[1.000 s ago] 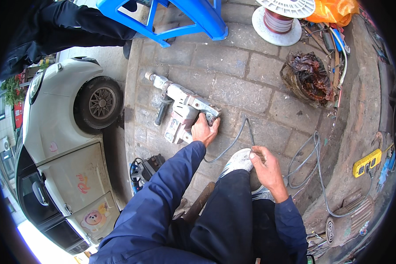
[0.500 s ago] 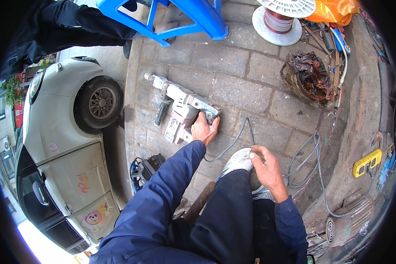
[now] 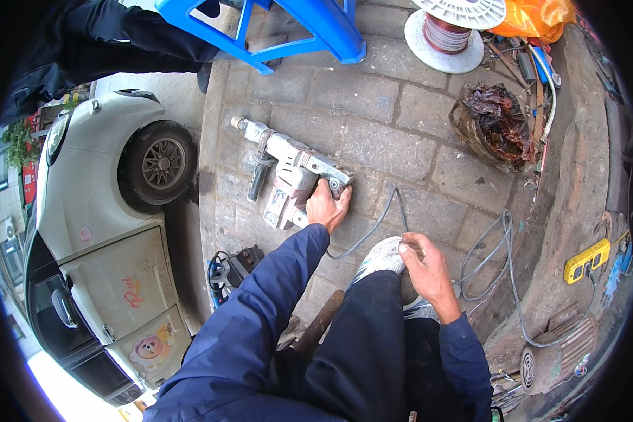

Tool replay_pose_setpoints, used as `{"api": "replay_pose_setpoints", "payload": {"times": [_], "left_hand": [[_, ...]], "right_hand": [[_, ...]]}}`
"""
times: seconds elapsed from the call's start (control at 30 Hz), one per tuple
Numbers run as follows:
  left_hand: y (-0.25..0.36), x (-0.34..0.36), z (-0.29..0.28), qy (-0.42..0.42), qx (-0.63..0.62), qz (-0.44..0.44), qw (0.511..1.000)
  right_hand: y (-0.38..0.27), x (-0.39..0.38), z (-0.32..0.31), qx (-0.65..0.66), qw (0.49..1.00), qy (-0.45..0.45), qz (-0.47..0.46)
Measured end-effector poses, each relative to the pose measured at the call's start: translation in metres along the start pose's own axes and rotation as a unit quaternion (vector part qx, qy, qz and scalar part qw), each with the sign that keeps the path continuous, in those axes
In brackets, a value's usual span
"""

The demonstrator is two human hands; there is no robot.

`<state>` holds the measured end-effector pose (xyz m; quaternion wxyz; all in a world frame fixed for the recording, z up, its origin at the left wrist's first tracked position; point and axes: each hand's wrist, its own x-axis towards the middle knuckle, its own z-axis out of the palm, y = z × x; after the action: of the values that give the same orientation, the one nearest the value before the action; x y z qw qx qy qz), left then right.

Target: The person sits on the ground and repeatedly handles a corded rotary hammer. They pick up a metal rod, insert it into the tool's chuck, and then remove it. The person continues to hold and rotate the tool while another person stands nearby.

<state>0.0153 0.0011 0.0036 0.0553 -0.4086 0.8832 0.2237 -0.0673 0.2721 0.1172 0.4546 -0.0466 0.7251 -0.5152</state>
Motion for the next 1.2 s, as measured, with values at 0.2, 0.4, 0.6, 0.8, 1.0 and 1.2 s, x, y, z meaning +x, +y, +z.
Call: {"api": "replay_pose_setpoints", "payload": {"times": [0.2, 0.4, 0.6, 0.8, 1.0, 1.2], "left_hand": [[0.0001, 0.0003, -0.0003, 0.003, -0.002, -0.002, 1.000], [0.0001, 0.0006, -0.0004, 0.003, -0.003, 0.000, 1.000], [0.0004, 0.0001, -0.0016, -0.002, 0.000, -0.003, 1.000], [-0.0006, 0.0004, -0.0006, 0.003, 0.001, 0.001, 1.000], [-0.0014, 0.0004, 0.0001, 0.007, -0.002, 0.006, 1.000], [-0.0010, 0.0006, -0.0008, 0.003, -0.004, 0.003, 1.000]], "right_hand": [[0.0034, 0.0000, 0.0006, -0.006, 1.000, 0.002, -0.007], [0.0052, 0.0004, 0.0005, -0.010, 1.000, 0.001, -0.008], [0.0027, -0.0002, 0.0001, -0.012, 1.000, 0.001, -0.003], [0.0001, 0.0002, -0.0003, -0.011, 1.000, 0.001, -0.002], [-0.0012, 0.0002, -0.0008, -0.008, 1.000, -0.002, 0.004], [-0.0017, 0.0005, -0.0008, -0.011, 1.000, -0.002, 0.000]]}}
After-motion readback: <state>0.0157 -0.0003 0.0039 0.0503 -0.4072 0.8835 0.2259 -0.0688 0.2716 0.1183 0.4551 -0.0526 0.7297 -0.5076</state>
